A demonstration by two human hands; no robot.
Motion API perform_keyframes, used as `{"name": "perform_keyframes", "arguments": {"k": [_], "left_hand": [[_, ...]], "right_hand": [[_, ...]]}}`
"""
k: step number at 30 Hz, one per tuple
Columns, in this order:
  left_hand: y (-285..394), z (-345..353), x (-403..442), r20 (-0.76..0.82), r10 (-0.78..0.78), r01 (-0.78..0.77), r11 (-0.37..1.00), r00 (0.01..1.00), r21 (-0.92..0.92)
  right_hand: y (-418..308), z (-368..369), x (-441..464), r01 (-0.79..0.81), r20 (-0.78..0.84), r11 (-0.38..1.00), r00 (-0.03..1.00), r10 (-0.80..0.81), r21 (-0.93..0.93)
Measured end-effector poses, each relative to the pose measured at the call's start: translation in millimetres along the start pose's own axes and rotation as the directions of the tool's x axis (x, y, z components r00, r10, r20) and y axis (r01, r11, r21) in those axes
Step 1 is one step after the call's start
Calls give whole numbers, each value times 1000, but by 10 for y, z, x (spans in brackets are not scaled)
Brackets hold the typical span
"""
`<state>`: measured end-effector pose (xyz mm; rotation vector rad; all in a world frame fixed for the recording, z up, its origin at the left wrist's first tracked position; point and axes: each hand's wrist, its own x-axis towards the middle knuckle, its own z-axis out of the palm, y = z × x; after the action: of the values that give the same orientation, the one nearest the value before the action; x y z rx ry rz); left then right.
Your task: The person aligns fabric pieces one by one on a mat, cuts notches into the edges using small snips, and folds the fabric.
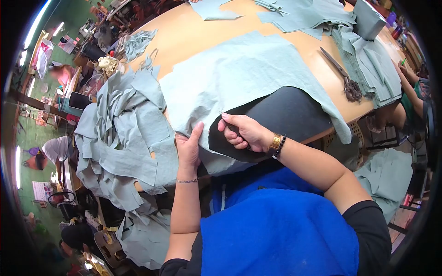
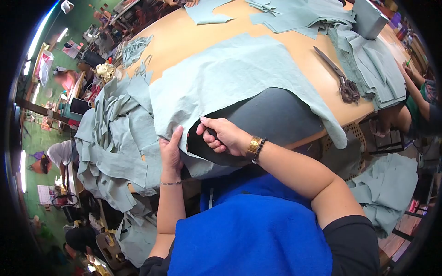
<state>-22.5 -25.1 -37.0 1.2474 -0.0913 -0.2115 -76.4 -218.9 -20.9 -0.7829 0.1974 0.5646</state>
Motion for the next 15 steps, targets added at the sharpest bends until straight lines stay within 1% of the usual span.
{"name": "perform_keyframes", "arguments": {"k": [5,8,10,14,15], "left_hand": [[14,12,-8,9,-5,5,1000,1000,-4],[16,29,-12,10,13,-13,1000,1000,-12],[8,14,-9,6,-12,12,1000,1000,-17],[22,-16,-6,15,-55,55,998,998,11],[23,-4,-11,11,-33,33,999,999,1]], "right_hand": [[-23,39,-5,-13,-5,1000,1000,13,-8],[-2,31,36,4,-4,1000,1000,-5,-18],[19,6,29,26,5,999,1000,-26,-35],[-4,14,-24,-13,8,1000,1000,13,-24],[-13,36,-13,-24,2,1000,1000,24,-20]]}}
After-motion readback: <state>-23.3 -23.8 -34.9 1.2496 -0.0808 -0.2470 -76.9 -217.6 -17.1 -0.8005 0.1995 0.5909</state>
